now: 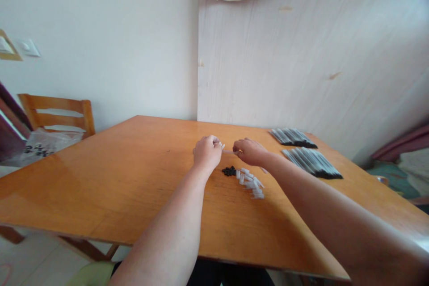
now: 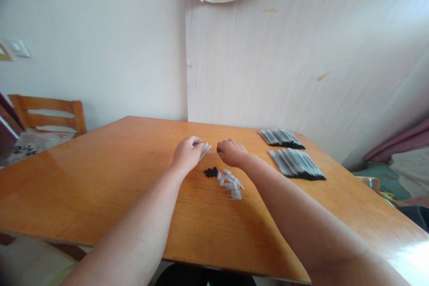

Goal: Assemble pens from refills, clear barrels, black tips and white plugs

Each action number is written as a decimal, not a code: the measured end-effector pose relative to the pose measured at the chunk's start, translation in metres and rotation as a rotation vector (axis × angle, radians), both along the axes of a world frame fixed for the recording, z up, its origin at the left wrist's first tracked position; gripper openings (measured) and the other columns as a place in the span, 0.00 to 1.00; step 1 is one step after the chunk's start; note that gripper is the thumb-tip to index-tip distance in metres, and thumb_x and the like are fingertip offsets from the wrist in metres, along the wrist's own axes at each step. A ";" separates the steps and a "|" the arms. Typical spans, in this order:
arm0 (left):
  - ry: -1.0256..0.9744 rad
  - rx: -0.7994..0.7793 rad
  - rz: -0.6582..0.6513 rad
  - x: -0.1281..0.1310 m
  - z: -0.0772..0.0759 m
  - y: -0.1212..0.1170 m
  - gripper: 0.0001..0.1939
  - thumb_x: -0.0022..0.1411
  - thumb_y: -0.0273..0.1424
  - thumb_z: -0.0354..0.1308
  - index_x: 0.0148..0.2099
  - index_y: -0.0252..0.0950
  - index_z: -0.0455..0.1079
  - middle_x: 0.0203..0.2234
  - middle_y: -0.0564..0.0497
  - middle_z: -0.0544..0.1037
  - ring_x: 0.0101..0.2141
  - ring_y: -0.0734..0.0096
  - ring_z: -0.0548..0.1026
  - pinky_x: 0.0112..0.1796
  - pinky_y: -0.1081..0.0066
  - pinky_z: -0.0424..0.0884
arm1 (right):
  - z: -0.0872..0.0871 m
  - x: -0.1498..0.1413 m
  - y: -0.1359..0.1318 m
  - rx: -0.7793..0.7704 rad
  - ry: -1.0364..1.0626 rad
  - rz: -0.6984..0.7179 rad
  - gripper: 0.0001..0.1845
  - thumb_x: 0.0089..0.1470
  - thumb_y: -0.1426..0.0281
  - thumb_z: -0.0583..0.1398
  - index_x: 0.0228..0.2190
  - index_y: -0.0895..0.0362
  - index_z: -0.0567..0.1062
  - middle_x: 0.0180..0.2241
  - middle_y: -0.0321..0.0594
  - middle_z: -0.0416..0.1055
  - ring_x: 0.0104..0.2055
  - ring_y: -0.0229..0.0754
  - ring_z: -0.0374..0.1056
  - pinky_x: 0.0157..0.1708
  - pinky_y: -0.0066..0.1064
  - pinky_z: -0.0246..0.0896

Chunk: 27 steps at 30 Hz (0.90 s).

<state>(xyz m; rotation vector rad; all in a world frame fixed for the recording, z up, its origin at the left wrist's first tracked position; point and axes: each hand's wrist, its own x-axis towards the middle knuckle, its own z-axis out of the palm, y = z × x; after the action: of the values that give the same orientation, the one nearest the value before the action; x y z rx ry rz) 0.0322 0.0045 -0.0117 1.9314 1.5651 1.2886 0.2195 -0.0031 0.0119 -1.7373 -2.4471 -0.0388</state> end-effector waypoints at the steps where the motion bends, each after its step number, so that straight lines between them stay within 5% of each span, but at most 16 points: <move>1: -0.017 0.011 0.007 0.001 0.000 0.001 0.07 0.58 0.30 0.56 0.38 0.38 0.73 0.38 0.43 0.79 0.40 0.61 0.75 0.42 0.64 0.66 | 0.000 0.002 -0.001 0.002 0.072 -0.029 0.11 0.56 0.69 0.56 0.39 0.56 0.75 0.39 0.45 0.75 0.42 0.45 0.67 0.38 0.32 0.58; 7: -0.218 -0.045 -0.162 0.010 0.000 -0.003 0.19 0.57 0.47 0.57 0.36 0.36 0.74 0.31 0.47 0.79 0.34 0.65 0.75 0.35 0.69 0.66 | 0.007 0.002 -0.018 0.030 0.528 -0.064 0.08 0.55 0.68 0.57 0.33 0.59 0.73 0.29 0.39 0.72 0.30 0.37 0.64 0.29 0.27 0.55; 13: -0.506 -0.117 -0.410 0.020 0.007 -0.018 0.18 0.55 0.46 0.60 0.34 0.34 0.74 0.29 0.51 0.78 0.33 0.70 0.73 0.36 0.72 0.65 | 0.018 -0.012 -0.040 -0.025 0.641 -0.033 0.09 0.55 0.66 0.57 0.31 0.58 0.73 0.26 0.36 0.69 0.29 0.36 0.62 0.30 0.26 0.57; 18: -0.726 -0.199 -0.342 0.016 0.016 -0.021 0.15 0.56 0.43 0.59 0.36 0.35 0.71 0.32 0.47 0.79 0.33 0.71 0.75 0.33 0.73 0.66 | 0.014 0.007 -0.040 0.018 0.756 -0.064 0.12 0.54 0.65 0.57 0.37 0.58 0.75 0.32 0.39 0.74 0.32 0.37 0.65 0.32 0.27 0.59; 23: -0.816 -0.184 -0.273 0.014 0.021 -0.020 0.15 0.58 0.43 0.58 0.37 0.35 0.69 0.30 0.47 0.78 0.30 0.72 0.76 0.29 0.75 0.66 | -0.006 0.051 -0.034 0.099 0.904 -0.297 0.11 0.50 0.67 0.57 0.34 0.59 0.75 0.31 0.41 0.74 0.32 0.38 0.66 0.32 0.28 0.60; 27: -0.822 -0.177 -0.220 0.014 0.022 -0.020 0.16 0.58 0.44 0.58 0.38 0.35 0.71 0.28 0.50 0.75 0.27 0.75 0.73 0.29 0.75 0.68 | -0.022 0.077 -0.035 0.072 0.783 -0.459 0.11 0.48 0.68 0.58 0.33 0.59 0.76 0.28 0.39 0.73 0.29 0.38 0.66 0.28 0.27 0.58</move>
<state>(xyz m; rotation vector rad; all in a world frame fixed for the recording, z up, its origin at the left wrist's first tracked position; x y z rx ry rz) 0.0458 -0.0154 0.0101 1.1716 0.9719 1.5043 0.2969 -0.0378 -0.0105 -1.7850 -1.4642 0.4147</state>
